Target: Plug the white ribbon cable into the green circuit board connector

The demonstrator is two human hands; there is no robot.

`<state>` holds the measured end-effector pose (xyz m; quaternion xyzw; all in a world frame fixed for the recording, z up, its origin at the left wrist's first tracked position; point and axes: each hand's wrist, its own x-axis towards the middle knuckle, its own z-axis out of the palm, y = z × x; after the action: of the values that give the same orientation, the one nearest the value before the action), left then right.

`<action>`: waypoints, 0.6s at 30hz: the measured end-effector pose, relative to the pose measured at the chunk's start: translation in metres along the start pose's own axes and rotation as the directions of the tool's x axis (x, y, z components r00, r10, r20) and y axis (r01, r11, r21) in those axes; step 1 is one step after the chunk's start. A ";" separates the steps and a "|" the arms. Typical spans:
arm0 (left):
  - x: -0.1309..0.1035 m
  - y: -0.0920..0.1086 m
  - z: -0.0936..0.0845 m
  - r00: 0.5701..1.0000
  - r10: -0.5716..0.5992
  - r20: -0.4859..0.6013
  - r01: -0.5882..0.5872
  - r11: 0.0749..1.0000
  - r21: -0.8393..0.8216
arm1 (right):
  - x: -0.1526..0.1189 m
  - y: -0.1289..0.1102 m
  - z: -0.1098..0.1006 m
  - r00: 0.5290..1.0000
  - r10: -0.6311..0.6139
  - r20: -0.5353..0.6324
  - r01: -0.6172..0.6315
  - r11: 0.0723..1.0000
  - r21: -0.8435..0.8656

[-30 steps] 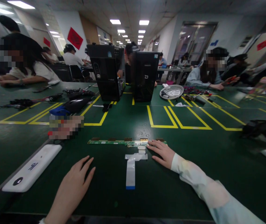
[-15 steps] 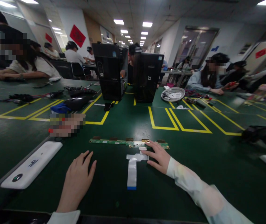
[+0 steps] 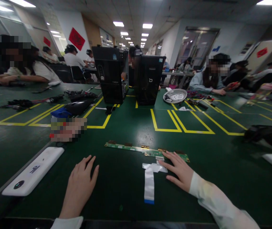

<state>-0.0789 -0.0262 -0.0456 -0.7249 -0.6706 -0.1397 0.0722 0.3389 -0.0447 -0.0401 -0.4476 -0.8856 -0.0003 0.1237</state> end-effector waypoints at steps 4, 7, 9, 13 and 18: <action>0.000 0.000 0.000 1.000 -0.003 0.015 0.003 1.000 0.008 | -0.064 0.013 -0.009 0.992 0.109 -0.065 -0.112 0.993 -0.044; 0.001 -0.001 0.002 1.000 0.012 0.012 -0.012 1.000 0.024 | -0.113 0.026 -0.014 0.968 0.220 -0.116 -0.229 0.971 -0.068; 0.001 -0.001 0.003 1.000 0.022 -0.011 -0.022 0.999 0.035 | -0.144 0.036 -0.016 0.947 0.283 -0.149 -0.296 0.952 -0.075; 0.001 -0.001 0.004 0.999 0.034 -0.030 -0.033 0.999 0.031 | -0.199 0.060 -0.021 0.919 0.341 -0.196 -0.368 0.922 -0.121; 0.002 -0.001 0.003 0.999 0.028 -0.024 -0.027 0.999 0.021 | -0.249 0.086 -0.022 0.902 0.372 -0.219 -0.421 0.870 -0.258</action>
<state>-0.0797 -0.0238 -0.0477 -0.7316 -0.6610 -0.1407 0.0896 0.5534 -0.1933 -0.0831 -0.6321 -0.7510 -0.1453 0.1236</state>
